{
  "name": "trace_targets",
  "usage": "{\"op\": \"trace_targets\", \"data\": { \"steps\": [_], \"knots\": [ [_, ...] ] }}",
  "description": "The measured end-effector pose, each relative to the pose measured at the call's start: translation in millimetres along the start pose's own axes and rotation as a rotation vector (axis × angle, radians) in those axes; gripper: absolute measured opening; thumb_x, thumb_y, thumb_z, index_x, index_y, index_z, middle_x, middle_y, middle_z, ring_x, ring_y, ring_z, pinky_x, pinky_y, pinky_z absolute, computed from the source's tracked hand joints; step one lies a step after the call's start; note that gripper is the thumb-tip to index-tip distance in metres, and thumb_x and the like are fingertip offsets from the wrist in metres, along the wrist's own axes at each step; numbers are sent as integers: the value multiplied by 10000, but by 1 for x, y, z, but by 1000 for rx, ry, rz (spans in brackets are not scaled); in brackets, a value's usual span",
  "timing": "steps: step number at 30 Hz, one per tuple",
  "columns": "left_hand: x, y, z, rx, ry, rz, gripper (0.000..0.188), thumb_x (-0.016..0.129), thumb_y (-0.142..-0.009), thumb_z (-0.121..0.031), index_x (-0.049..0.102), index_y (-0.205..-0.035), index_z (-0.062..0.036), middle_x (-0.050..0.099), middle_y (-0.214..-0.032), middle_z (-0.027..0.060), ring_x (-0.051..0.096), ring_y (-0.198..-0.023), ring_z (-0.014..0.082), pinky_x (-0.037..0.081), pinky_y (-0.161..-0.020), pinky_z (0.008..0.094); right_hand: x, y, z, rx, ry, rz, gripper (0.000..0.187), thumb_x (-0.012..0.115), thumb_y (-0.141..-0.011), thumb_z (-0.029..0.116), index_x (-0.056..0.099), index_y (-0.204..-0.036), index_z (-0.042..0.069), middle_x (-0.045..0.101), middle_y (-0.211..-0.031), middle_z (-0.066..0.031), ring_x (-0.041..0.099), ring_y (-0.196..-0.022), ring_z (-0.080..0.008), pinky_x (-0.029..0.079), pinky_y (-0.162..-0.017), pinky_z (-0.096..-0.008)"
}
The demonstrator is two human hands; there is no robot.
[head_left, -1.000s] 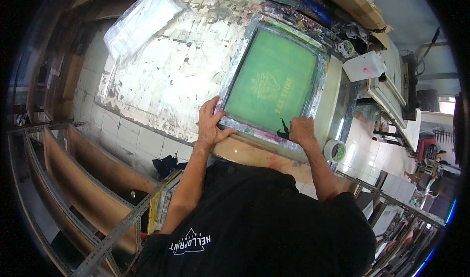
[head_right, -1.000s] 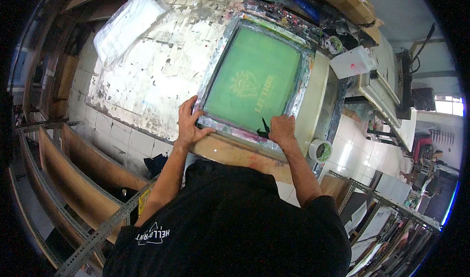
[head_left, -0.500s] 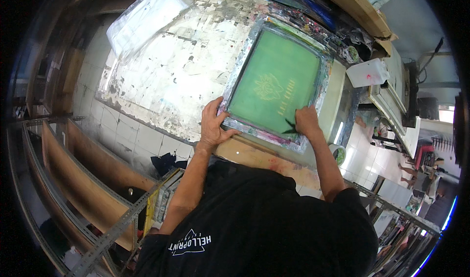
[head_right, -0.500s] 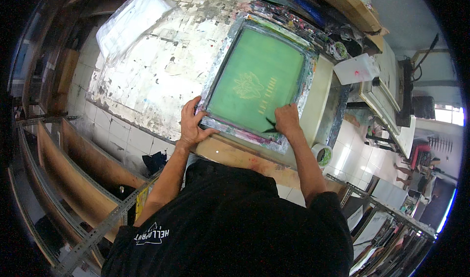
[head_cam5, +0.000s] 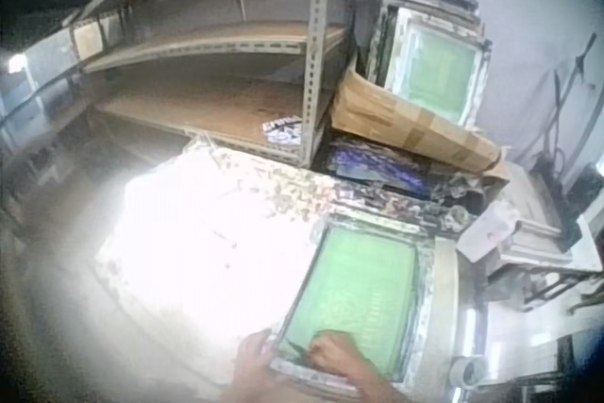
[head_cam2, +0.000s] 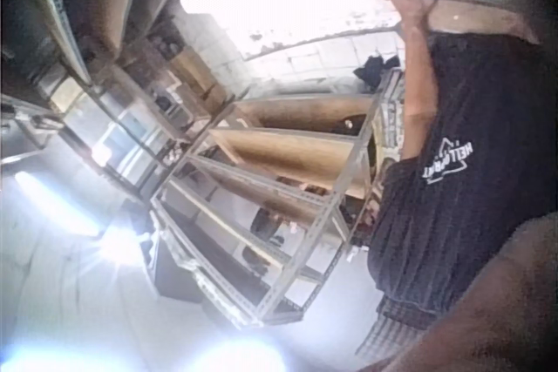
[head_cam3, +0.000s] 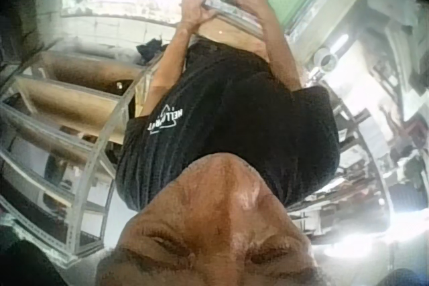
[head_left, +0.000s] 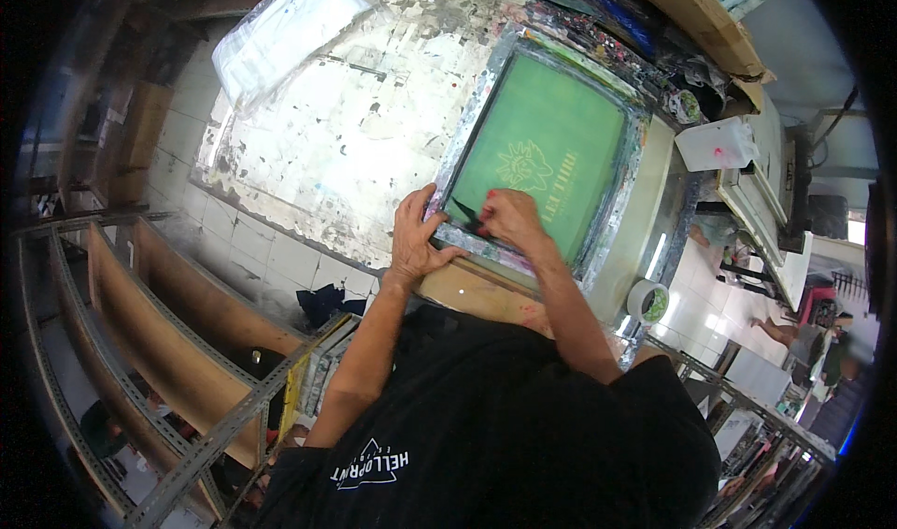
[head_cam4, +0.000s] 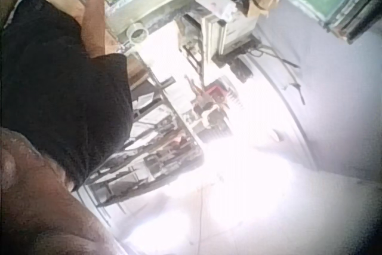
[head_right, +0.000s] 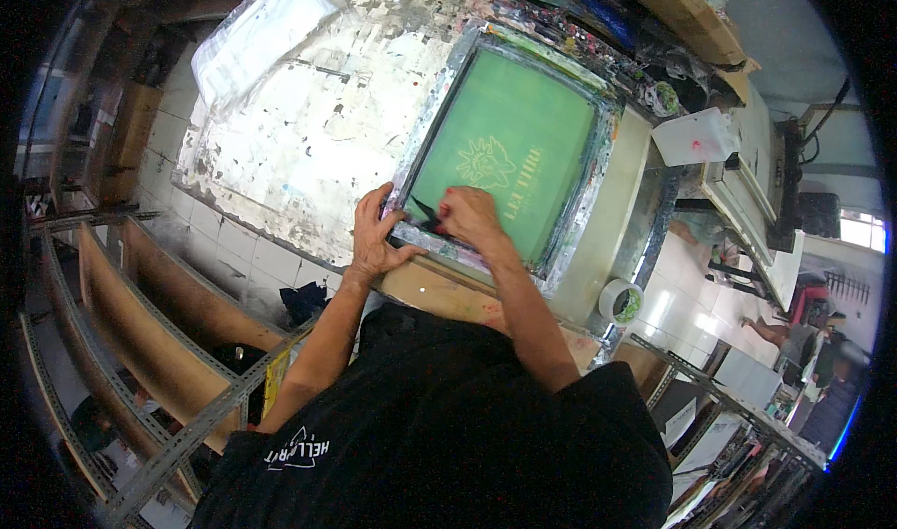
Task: The person retrieves a green screen printing frame from a stack and places it on a workbench. They then repeatedly apply strips of white tape to the edges of the frame, smoothing them down with their fingers and a black cloth. Another person is visible in the background handling white t-shirts.
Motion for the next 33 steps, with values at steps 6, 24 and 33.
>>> {"op": "trace_targets", "data": {
  "steps": [6,24,33],
  "knots": [
    [6,0,1,34,-9,-25,667,841,-550,-515,633,-927,-5,461,-1364,240,439,-1207,431,363,-1005,526,28,-24,21,-21,-81,-208,66,651,-655,57,687,-709,70,662,-806,-126,641,-799,-352,494,-711,-463],
    [5,0,2,16,-13,-7,675,867,-535,-519,598,-917,-32,458,-1352,258,438,-1210,436,382,-994,527,-73,74,-95,240,685,-157,79,628,-711,55,694,-755,49,662,-786,-137,646,-784,-318,458,-787,-456],
    [1,-1,-3,1,-14,-4,649,840,-576,-519,598,-881,0,459,-1345,240,443,-1195,427,389,-990,514,-43,83,-67,-8,112,55,138,594,-663,14,676,-770,44,629,-806,-155,629,-809,-374,505,-718,-458]
  ]
}}
Point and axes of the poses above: each hand's wrist, its own y-axis away from the middle knuckle, its own x-axis out of the palm, z = x × y, the point moved 4 cm from there along -y, towards the middle knuckle
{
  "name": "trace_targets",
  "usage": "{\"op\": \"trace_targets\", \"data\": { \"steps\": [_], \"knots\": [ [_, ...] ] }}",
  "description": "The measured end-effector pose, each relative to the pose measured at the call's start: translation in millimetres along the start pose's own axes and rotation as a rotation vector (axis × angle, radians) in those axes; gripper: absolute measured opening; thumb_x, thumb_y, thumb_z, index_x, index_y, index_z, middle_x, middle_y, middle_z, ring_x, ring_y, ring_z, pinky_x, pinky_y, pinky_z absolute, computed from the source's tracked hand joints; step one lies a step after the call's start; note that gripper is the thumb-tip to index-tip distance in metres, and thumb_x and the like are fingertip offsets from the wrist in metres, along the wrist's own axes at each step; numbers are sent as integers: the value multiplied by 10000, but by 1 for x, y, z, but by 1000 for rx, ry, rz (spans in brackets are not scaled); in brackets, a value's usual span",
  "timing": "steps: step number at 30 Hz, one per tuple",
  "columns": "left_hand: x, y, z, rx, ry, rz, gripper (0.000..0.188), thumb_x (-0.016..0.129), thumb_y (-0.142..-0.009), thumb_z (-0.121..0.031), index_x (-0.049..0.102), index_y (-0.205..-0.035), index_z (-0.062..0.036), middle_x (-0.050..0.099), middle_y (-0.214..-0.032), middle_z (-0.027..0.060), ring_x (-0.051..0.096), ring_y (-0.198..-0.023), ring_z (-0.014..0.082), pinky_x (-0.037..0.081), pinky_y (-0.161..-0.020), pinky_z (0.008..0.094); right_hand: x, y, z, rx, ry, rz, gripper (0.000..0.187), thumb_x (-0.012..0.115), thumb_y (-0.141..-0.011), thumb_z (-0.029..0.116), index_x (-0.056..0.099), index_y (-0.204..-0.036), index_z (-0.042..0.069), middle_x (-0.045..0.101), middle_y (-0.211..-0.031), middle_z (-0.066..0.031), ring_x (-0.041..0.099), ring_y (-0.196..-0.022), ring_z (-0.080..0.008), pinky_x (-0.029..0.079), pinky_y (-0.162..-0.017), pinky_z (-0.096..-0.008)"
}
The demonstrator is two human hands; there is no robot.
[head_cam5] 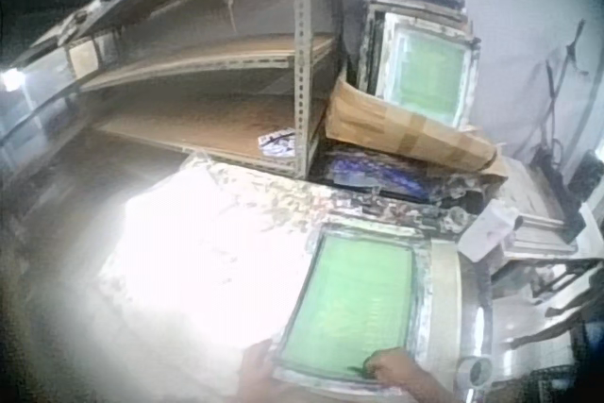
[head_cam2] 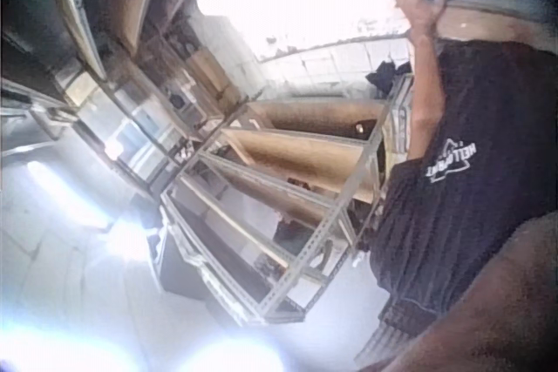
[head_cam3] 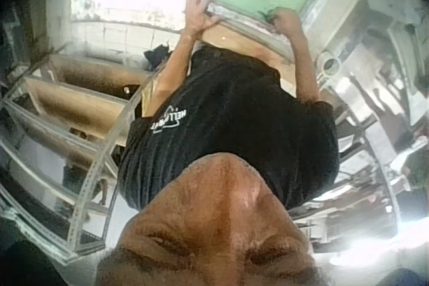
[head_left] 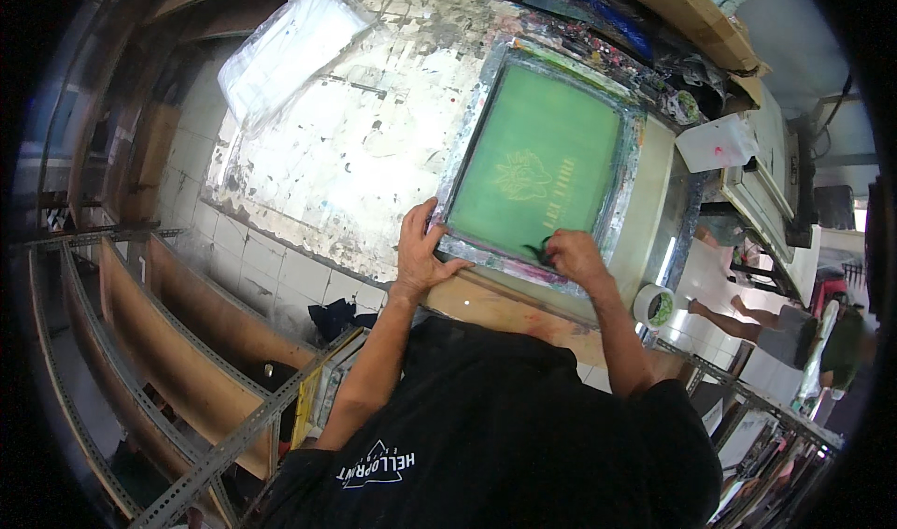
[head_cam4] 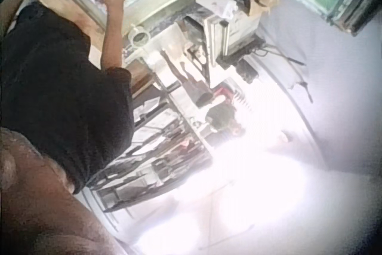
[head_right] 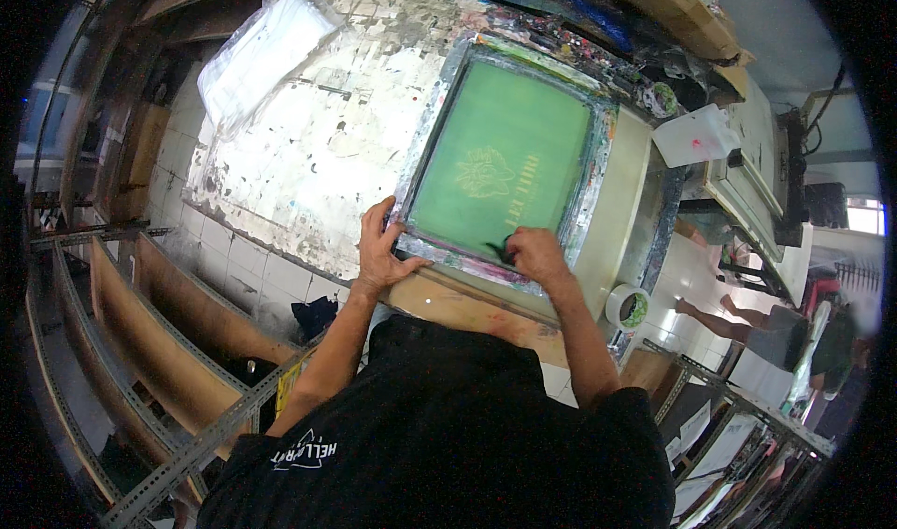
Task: The person retrieves a green screen printing frame from a stack and places it on a workbench. They then repeatedly apply strips of white tape to the edges of the frame, smoothing them down with their fingers and a black cloth. Another person is visible in the background handling white t-shirts.
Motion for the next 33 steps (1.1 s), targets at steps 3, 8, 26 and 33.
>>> {"op": "trace_targets", "data": {
  "steps": [3,8,26,33],
  "knots": [
    [0,3,1,-18,-10,-8,653,838,-579,-524,599,-883,2,458,-1350,241,444,-1194,429,387,-993,517,20,-21,39,-133,-142,-66,126,594,-662,22,668,-760,50,624,-811,-161,621,-815,-372,497,-716,-461],
    [2,1,2,-7,-8,-13,715,835,-578,-535,588,-999,-11,456,-1357,239,441,-1197,434,382,-999,522,46,-101,96,-190,-312,-188,82,625,-675,59,668,-745,58,631,-800,-157,621,-784,-381,490,-697,-484],
    [26,-4,-44,180,-94,223,608,815,-652,-473,667,-1115,-106,617,-1187,94,535,-1123,280,325,-976,449,-105,91,-84,453,-279,-809,213,657,-727,4,640,-938,32,619,-940,-168,606,-912,-377,495,-790,-436],
    [34,-11,-49,184,-4,280,422,845,-592,-307,719,-951,-124,705,-932,21,622,-870,211,396,-741,368,-68,191,-82,834,19,-708,478,816,-634,158,598,-1035,15,601,-1095,-194,532,-1050,-402,432,-906,-468]
  ]
}}
Point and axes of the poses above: each hand's wrist, its own y-axis away from the middle knuckle, its own x-axis out of the palm, z = x × y, the point moved 4 cm from there along -y, towards the middle knuckle
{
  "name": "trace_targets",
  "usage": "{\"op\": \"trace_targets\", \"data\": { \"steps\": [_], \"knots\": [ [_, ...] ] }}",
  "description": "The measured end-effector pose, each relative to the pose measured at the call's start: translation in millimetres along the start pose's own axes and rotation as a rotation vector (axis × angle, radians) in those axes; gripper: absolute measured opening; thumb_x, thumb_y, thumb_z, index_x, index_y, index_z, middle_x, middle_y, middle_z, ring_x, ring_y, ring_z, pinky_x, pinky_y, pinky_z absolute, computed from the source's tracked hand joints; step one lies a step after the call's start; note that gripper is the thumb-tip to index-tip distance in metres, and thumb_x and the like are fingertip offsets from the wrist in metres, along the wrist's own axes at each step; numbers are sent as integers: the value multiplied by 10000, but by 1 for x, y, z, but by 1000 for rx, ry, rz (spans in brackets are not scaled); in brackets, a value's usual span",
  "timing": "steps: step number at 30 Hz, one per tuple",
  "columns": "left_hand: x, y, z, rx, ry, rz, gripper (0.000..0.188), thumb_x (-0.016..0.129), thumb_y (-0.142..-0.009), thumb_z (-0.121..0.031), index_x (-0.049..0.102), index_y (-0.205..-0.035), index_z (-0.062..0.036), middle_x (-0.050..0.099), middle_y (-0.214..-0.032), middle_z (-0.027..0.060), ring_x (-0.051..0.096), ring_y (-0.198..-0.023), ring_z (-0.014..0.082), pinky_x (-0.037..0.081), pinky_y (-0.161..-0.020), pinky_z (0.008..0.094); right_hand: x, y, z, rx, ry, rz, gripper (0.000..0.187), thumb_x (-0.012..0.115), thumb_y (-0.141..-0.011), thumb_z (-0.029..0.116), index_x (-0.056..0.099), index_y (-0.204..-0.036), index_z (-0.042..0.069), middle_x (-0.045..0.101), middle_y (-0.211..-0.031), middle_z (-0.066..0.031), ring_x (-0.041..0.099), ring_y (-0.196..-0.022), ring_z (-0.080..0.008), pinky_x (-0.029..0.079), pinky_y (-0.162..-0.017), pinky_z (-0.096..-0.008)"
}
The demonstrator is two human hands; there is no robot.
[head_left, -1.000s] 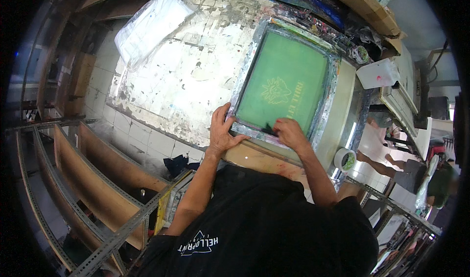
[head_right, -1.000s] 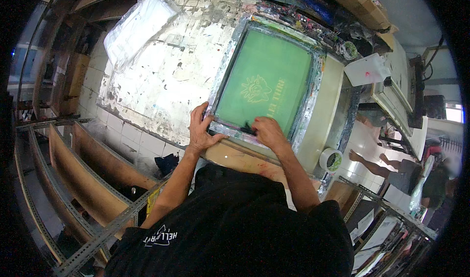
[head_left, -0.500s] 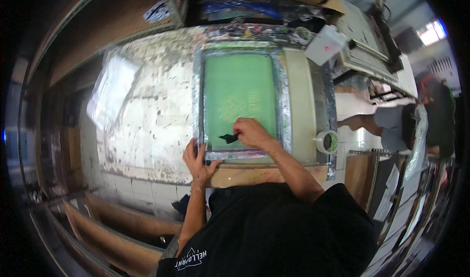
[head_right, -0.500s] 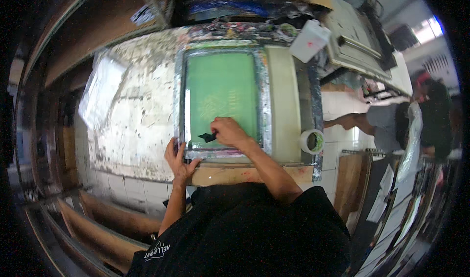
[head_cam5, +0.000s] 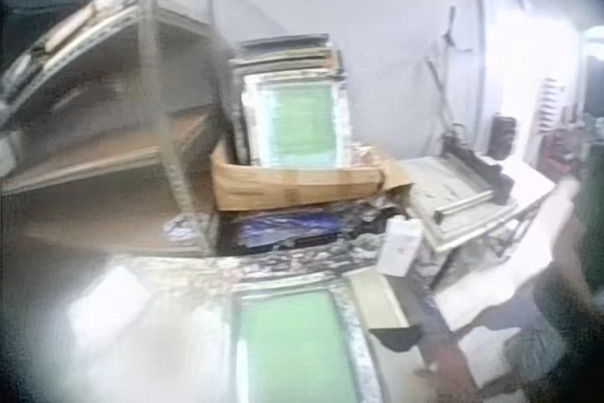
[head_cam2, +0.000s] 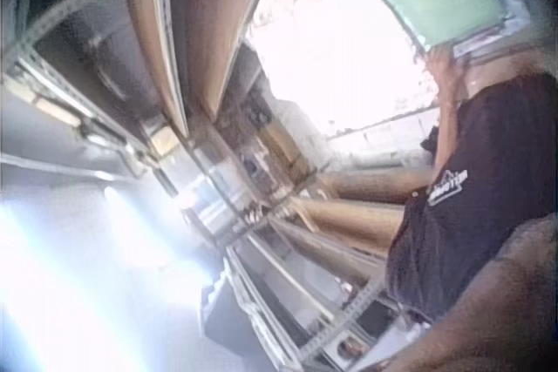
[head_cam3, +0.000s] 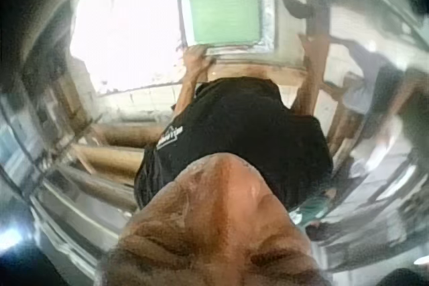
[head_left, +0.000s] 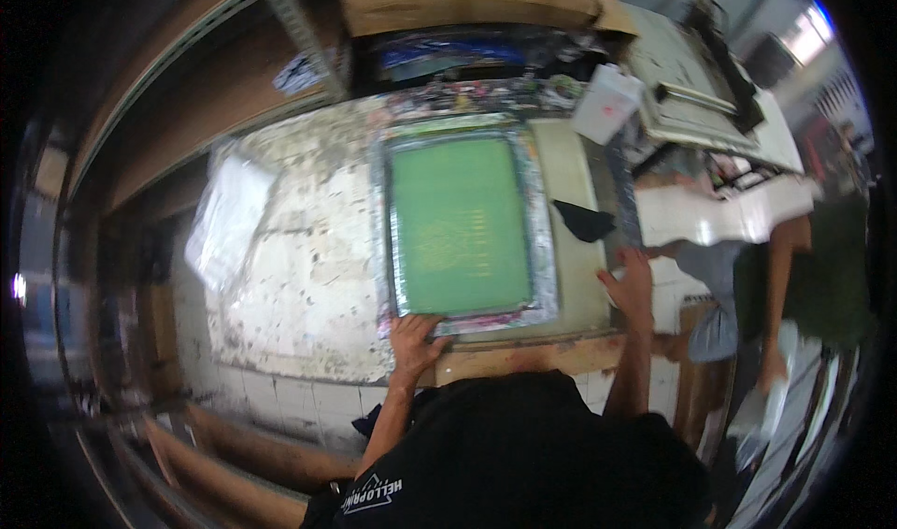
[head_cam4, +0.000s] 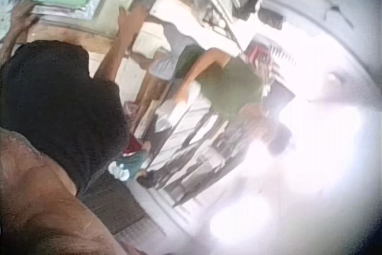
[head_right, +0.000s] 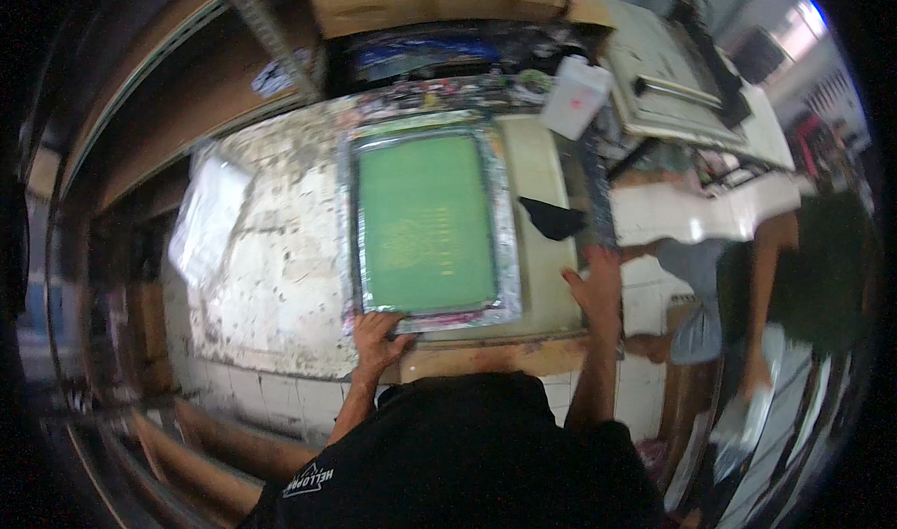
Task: The person retrieves a green screen printing frame from a stack and places it on a workbench. They then repeatedly apply strips of white tape to the edges of the frame, smoothing them down with their fingers and a black cloth. Another person is visible in the background handling white t-shirts.
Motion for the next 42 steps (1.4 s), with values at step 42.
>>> {"op": "trace_targets", "data": {
  "steps": [42],
  "knots": [
    [-48,-33,-4,-678,832,109,206,767,-792,-78,719,-947,48,726,-987,127,658,-831,135,534,-762,289,28,46,256,-607,-382,828,337,693,-835,256,601,-1048,10,634,-885,-238,576,-898,-439,446,-822,-494]
  ]
}}
Point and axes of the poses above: each hand's wrist, its own y-axis away from the middle knuckle, its own x-axis out of the palm, z = x × y, the point moved 4 cm from there along -y, towards the middle knuckle
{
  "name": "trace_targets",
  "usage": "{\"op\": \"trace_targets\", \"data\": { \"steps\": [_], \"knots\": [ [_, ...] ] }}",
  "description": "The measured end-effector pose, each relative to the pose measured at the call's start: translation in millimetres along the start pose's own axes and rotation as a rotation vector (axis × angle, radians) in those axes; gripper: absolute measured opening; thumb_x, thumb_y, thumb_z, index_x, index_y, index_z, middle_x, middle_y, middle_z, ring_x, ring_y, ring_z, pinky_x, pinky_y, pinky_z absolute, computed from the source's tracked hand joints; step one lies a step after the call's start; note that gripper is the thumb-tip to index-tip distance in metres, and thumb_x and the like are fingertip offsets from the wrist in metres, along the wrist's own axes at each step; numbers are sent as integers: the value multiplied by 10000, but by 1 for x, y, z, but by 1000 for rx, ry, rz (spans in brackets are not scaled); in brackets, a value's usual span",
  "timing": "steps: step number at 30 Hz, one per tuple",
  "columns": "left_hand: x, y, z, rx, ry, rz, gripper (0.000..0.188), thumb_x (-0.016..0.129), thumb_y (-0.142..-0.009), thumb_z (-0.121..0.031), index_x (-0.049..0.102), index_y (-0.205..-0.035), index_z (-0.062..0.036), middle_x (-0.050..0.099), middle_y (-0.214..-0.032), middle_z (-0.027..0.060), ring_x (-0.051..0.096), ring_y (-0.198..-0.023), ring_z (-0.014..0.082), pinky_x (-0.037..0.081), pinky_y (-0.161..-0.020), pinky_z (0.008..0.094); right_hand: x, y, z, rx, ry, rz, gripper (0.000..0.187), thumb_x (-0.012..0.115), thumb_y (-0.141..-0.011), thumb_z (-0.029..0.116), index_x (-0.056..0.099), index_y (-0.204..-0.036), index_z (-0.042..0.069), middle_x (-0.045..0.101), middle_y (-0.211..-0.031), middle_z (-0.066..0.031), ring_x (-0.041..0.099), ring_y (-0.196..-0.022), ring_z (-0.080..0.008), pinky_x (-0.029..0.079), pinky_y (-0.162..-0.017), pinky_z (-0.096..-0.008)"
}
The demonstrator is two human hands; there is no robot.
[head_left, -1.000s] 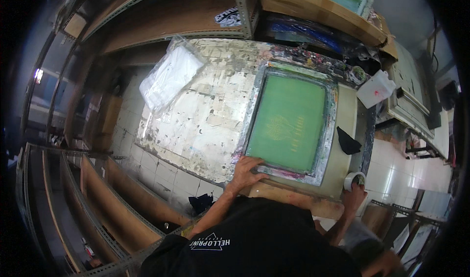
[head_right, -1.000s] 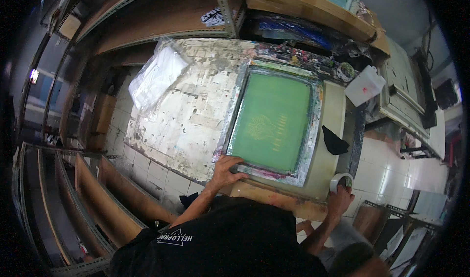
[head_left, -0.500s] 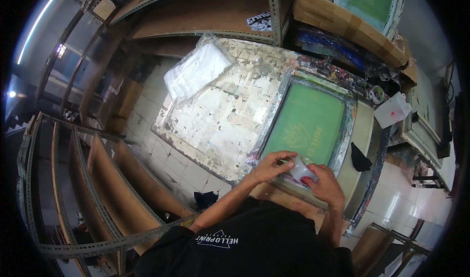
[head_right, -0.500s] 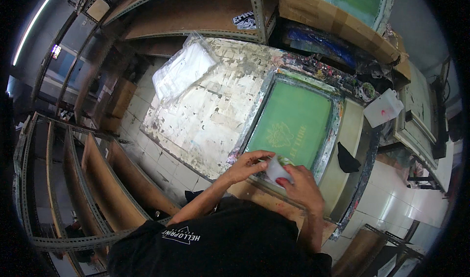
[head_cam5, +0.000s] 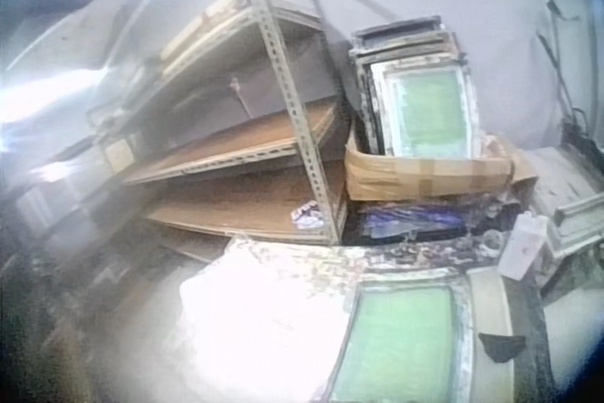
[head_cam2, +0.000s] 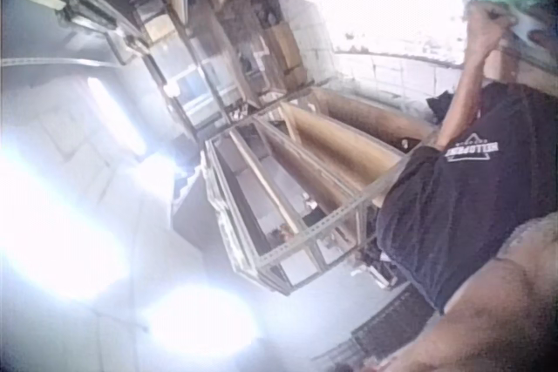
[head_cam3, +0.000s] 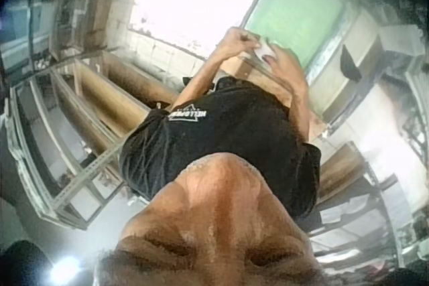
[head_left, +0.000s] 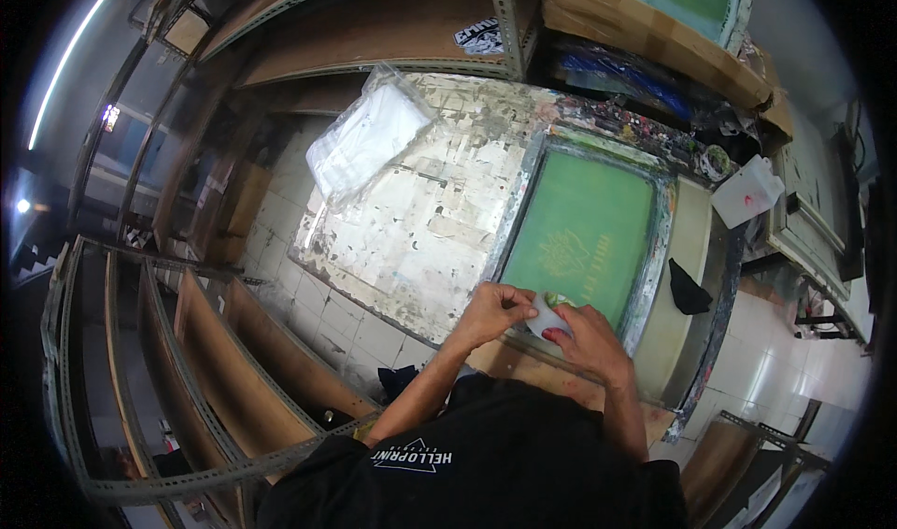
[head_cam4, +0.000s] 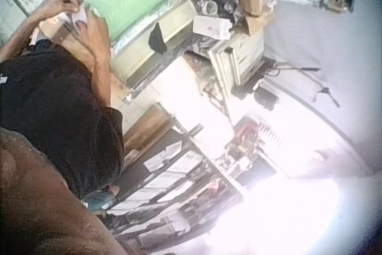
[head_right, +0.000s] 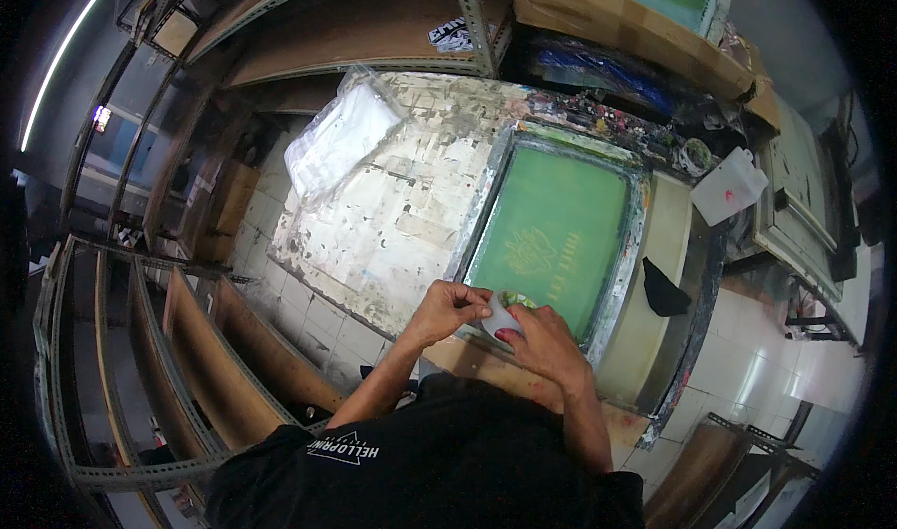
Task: The person retrieves a green screen printing frame from a stack and places it on a workbench. They then repeatedly apply strips of white tape to the edges of the frame, smoothing them down with their fingers and a black cloth. Another person is visible in the background handling white t-shirts.
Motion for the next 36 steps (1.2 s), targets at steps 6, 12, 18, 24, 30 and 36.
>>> {"op": "trace_targets", "data": {
  "steps": [6,12,18,24,30,36],
  "knots": [
    [0,2,-9,126,-7,-126,57,669,-852,28,669,-904,52,675,-1102,138,648,-882,152,557,-767,270,-8,4,-9,-215,144,-230,374,750,-747,260,611,-996,18,645,-982,-183,573,-982,-359,375,-955,-471],
    [-9,0,2,113,-36,-292,53,704,-849,-45,666,-843,-9,663,-855,41,567,-740,80,457,-705,223,1,9,-16,-163,256,-274,449,774,-625,237,597,-984,34,638,-953,-154,570,-983,-321,338,-983,-453],
    [-4,0,-11,78,-3,-311,147,792,-772,-68,666,-741,0,646,-685,19,551,-637,71,451,-613,234,-7,12,-17,-164,223,-336,419,752,-594,202,609,-957,50,629,-928,-144,559,-987,-302,354,-968,-422],
    [-52,8,21,-46,104,-423,137,788,-779,-71,679,-743,3,661,-683,41,560,-614,80,438,-594,230,-41,66,-55,37,348,-331,415,780,-549,208,639,-909,59,594,-850,-127,563,-918,-312,372,-947,-420],
    [-63,14,64,-162,99,-393,150,790,-777,-93,686,-732,6,662,-677,48,554,-601,96,434,-593,240,-61,121,-103,157,-5,-266,468,831,-589,260,641,-958,44,641,-891,-125,607,-884,-312,447,-888,-402],
    [-85,22,77,-194,-3,-454,192,813,-762,-139,690,-741,7,662,-671,51,552,-596,101,435,-597,251,-40,120,-107,304,225,-400,376,770,-753,284,630,-1032,75,696,-776,-129,684,-716,-326,509,-704,-430]
  ]
}}
Point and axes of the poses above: each hand's wrist, its own y-axis away from the middle knuckle, its own x-axis out of the palm, z = x × y, the point moved 4 cm from there along -y, towards the middle knuckle
